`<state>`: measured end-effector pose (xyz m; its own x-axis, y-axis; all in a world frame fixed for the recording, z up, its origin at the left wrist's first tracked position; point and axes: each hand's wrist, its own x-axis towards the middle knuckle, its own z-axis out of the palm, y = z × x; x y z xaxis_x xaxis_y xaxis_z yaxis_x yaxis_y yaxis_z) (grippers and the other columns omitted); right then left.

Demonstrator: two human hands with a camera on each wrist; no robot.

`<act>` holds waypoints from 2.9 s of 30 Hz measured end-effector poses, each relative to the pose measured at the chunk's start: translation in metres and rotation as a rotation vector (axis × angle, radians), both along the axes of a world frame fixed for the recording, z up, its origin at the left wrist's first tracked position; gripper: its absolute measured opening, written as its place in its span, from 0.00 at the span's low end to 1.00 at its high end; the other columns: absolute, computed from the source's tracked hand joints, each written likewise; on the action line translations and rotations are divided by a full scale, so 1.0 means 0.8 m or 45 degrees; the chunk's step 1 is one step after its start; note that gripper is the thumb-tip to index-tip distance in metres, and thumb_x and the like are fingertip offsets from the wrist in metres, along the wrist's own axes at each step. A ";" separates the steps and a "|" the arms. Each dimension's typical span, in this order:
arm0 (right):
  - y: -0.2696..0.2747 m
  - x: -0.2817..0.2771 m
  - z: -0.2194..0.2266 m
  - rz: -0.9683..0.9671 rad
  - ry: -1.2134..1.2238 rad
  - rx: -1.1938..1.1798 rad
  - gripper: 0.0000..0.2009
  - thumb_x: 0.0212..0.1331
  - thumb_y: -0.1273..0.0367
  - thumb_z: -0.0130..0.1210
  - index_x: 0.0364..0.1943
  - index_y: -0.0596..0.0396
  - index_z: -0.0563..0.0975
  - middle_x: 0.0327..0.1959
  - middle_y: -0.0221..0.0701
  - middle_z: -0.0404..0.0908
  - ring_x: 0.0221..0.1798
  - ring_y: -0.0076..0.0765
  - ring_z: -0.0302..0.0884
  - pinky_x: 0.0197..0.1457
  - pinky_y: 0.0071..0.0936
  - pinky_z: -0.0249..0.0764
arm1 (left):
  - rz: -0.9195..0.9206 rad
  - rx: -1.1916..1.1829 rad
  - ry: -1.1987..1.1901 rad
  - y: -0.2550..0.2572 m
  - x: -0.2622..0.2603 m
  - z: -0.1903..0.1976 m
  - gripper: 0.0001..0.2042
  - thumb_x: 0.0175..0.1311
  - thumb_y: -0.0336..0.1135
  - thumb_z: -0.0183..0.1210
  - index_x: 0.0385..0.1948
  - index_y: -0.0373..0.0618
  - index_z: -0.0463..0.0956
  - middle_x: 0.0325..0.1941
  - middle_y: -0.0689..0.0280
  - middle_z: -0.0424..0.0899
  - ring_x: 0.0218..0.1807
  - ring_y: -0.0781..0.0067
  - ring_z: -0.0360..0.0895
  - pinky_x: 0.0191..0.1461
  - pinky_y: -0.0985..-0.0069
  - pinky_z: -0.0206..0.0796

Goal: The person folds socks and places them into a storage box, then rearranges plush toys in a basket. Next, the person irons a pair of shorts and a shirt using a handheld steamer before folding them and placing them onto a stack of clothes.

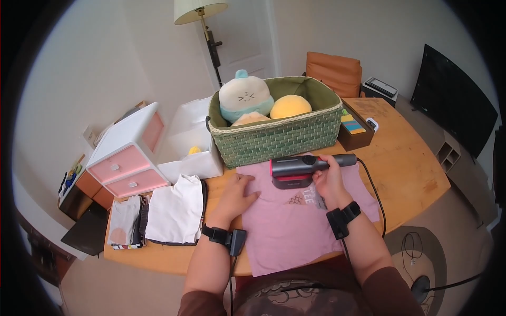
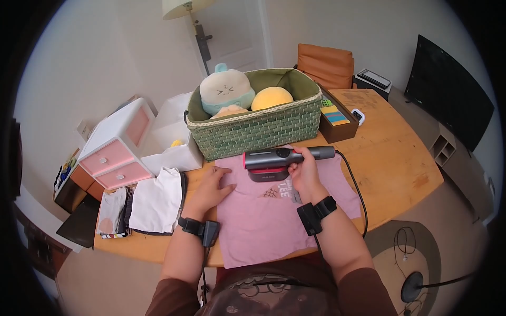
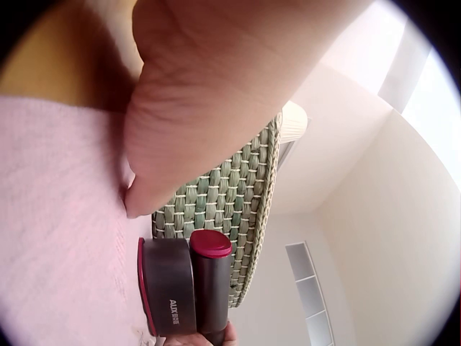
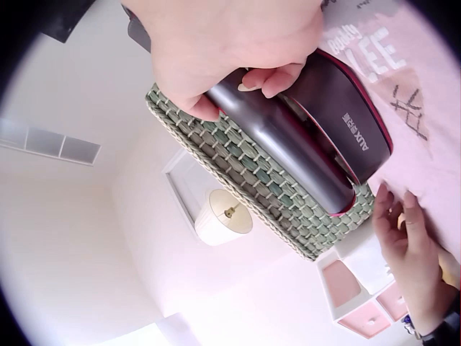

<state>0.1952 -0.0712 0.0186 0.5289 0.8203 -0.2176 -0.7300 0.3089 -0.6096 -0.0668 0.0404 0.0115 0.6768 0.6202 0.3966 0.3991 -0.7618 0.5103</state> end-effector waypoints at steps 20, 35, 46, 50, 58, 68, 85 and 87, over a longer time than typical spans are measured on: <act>-0.002 -0.036 -0.007 0.096 0.109 -0.083 0.07 0.53 0.64 0.59 0.32 0.46 0.74 0.26 0.22 0.75 0.22 0.23 0.61 0.27 0.22 0.61 | 0.086 0.086 0.231 -0.002 -0.003 -0.005 0.23 0.63 0.44 0.59 0.59 0.49 0.73 0.65 0.52 0.69 0.66 0.47 0.63 0.70 0.58 0.52; 0.001 0.019 -0.001 -0.301 0.149 0.008 0.09 0.51 0.67 0.63 0.29 0.47 0.72 0.23 0.21 0.71 0.20 0.21 0.61 0.25 0.21 0.61 | 0.085 0.074 0.255 -0.004 -0.003 -0.001 0.19 0.67 0.40 0.54 0.59 0.53 0.72 0.66 0.54 0.68 0.66 0.47 0.63 0.70 0.58 0.54; -0.001 -0.029 -0.007 -0.034 0.092 -0.042 0.08 0.52 0.64 0.60 0.32 0.45 0.73 0.25 0.22 0.74 0.22 0.23 0.62 0.27 0.22 0.61 | 0.087 0.089 0.244 -0.005 -0.003 -0.003 0.20 0.66 0.40 0.55 0.59 0.51 0.72 0.66 0.54 0.68 0.65 0.47 0.63 0.70 0.58 0.54; -0.004 -0.040 -0.005 0.094 0.086 -0.042 0.07 0.52 0.64 0.59 0.32 0.46 0.73 0.25 0.22 0.75 0.21 0.23 0.61 0.27 0.22 0.61 | 0.093 0.097 0.233 -0.004 -0.003 -0.004 0.19 0.66 0.40 0.55 0.58 0.50 0.73 0.65 0.54 0.69 0.64 0.47 0.64 0.69 0.58 0.55; 0.002 -0.005 -0.008 -0.067 0.091 -0.004 0.08 0.52 0.64 0.60 0.30 0.46 0.72 0.23 0.22 0.71 0.22 0.21 0.60 0.28 0.22 0.59 | 0.073 0.126 0.218 -0.003 -0.002 -0.007 0.19 0.66 0.39 0.56 0.58 0.50 0.73 0.64 0.53 0.69 0.62 0.47 0.65 0.68 0.59 0.56; -0.003 0.004 -0.012 0.304 -0.107 0.032 0.10 0.57 0.61 0.59 0.39 0.47 0.75 0.31 0.22 0.78 0.26 0.22 0.63 0.33 0.24 0.63 | 0.113 0.191 0.228 -0.011 0.003 -0.004 0.22 0.64 0.43 0.58 0.59 0.49 0.73 0.63 0.52 0.69 0.63 0.46 0.65 0.68 0.57 0.56; -0.029 0.024 -0.014 0.238 -0.074 0.080 0.14 0.65 0.53 0.57 0.37 0.47 0.76 0.31 0.26 0.81 0.28 0.25 0.73 0.38 0.28 0.72 | 0.302 0.155 0.616 -0.053 0.031 0.008 0.37 0.66 0.62 0.50 0.69 0.44 0.62 0.74 0.40 0.54 0.75 0.38 0.50 0.73 0.39 0.40; -0.031 0.024 -0.013 0.185 -0.083 0.076 0.14 0.65 0.53 0.57 0.36 0.47 0.76 0.30 0.26 0.82 0.27 0.25 0.73 0.38 0.28 0.72 | 0.318 0.120 0.679 -0.054 0.035 0.007 0.45 0.62 0.68 0.50 0.71 0.39 0.56 0.76 0.40 0.50 0.77 0.37 0.45 0.72 0.32 0.34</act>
<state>0.2147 -0.0961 0.0081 0.4149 0.8997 -0.1357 -0.7294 0.2398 -0.6407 -0.0391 -0.0030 0.0170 0.6360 0.7648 0.1033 0.7545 -0.6443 0.1246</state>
